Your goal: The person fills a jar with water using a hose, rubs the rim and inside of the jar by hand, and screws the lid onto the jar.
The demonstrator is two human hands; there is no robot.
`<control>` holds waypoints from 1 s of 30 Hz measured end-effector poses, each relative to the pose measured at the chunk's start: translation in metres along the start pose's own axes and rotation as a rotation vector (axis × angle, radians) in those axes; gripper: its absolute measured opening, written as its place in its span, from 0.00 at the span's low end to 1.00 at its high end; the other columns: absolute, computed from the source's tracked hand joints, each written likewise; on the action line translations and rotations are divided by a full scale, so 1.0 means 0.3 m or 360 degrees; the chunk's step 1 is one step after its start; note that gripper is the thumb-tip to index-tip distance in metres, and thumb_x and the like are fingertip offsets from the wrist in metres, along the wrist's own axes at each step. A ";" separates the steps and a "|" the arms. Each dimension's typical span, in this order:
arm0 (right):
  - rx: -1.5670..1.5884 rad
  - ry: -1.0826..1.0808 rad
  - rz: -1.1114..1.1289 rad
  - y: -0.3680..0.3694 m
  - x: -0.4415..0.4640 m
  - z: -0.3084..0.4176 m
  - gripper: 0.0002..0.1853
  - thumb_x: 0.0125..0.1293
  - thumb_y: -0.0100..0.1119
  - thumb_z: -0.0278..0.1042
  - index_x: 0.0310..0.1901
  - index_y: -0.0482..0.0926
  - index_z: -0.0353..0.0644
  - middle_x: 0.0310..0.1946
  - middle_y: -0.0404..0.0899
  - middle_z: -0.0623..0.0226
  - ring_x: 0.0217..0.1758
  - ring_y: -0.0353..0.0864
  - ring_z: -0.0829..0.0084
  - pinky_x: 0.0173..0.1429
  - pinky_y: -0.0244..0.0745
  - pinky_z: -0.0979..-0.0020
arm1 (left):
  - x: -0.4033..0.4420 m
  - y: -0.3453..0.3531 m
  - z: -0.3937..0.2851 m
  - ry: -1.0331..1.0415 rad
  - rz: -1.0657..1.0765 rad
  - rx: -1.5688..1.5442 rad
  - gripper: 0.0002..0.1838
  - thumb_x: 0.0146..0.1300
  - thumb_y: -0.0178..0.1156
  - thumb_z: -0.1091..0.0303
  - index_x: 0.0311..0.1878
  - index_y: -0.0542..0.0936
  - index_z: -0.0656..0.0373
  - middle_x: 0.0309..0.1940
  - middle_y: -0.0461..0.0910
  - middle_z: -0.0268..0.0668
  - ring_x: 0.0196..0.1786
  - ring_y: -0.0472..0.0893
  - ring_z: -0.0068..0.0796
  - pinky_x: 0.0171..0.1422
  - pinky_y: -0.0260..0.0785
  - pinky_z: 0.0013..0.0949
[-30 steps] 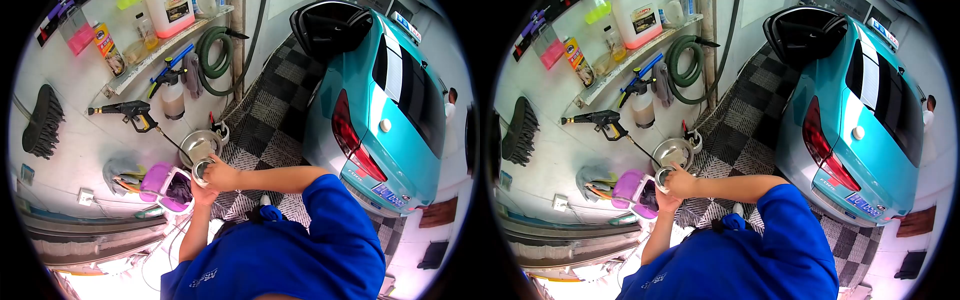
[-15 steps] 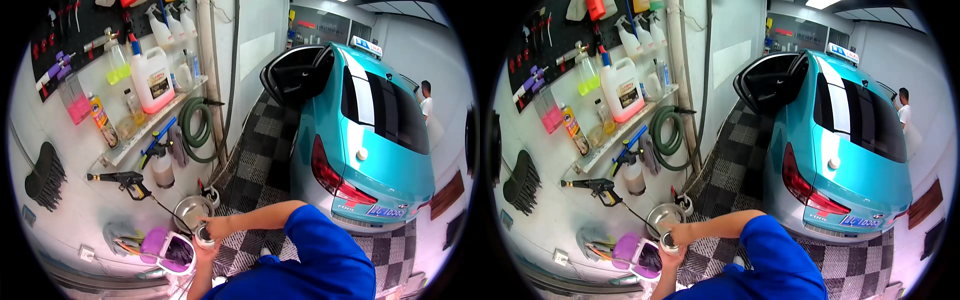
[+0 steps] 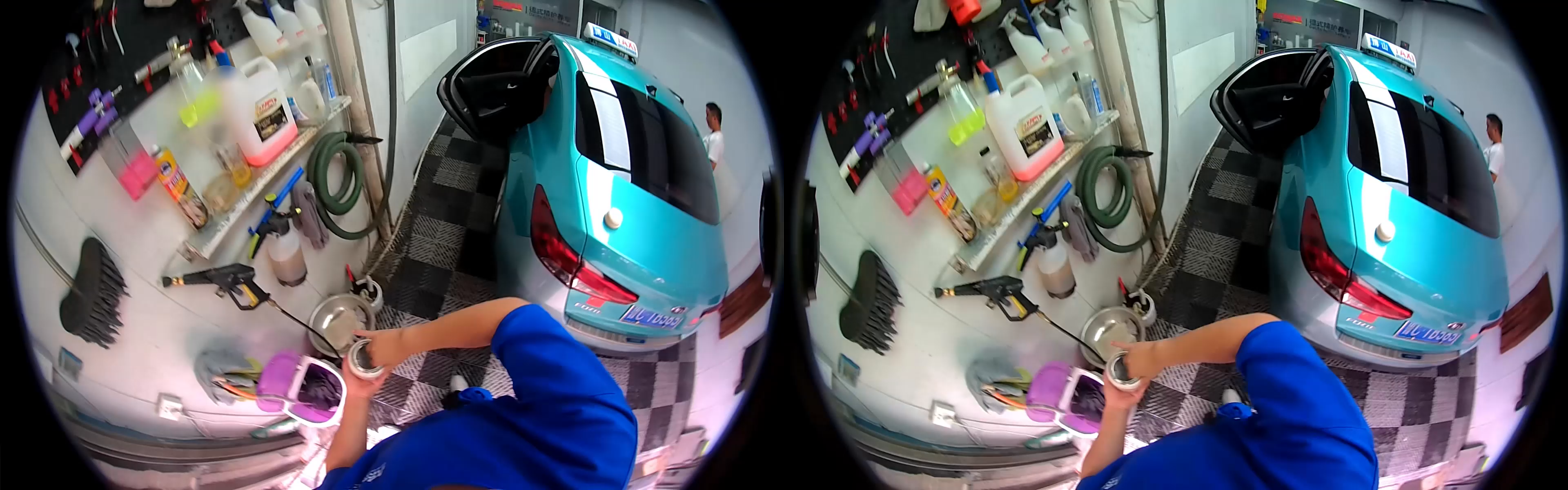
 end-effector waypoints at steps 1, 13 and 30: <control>-0.0096 -0.0183 -0.0077 -0.040 -0.025 0.006 0.16 0.52 0.60 0.49 0.37 0.83 0.49 0.35 0.84 0.67 0.48 0.83 0.63 0.77 0.37 0.38 | 0.014 0.007 0.005 -0.0009 -0.0012 0.0017 0.29 0.65 0.46 0.39 0.61 0.74 0.48 0.56 0.78 0.40 0.56 0.78 0.47 0.55 0.75 0.50; -0.0037 0.0358 -0.0041 -0.064 0.040 -0.090 0.13 0.55 0.59 0.50 0.31 0.86 0.51 0.31 0.84 0.70 0.45 0.83 0.70 0.76 0.37 0.38 | 0.117 -0.092 -0.051 0.0210 0.0013 -0.0288 0.34 0.61 0.56 0.45 0.65 0.69 0.55 0.64 0.72 0.41 0.64 0.72 0.45 0.68 0.63 0.57; -0.0326 0.0023 -0.0291 -0.071 0.008 -0.035 0.16 0.59 0.54 0.54 0.27 0.85 0.54 0.25 0.83 0.72 0.42 0.83 0.70 0.75 0.44 0.41 | 0.028 0.029 0.006 0.0134 0.0016 -0.0175 0.32 0.62 0.53 0.41 0.62 0.71 0.52 0.56 0.76 0.42 0.57 0.76 0.47 0.62 0.72 0.50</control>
Point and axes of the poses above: each hand's wrist, its own x-axis towards the middle knuckle, its own y-axis out of the palm, z = x × y, the point moved 8 cm from there along x, towards the middle knuckle
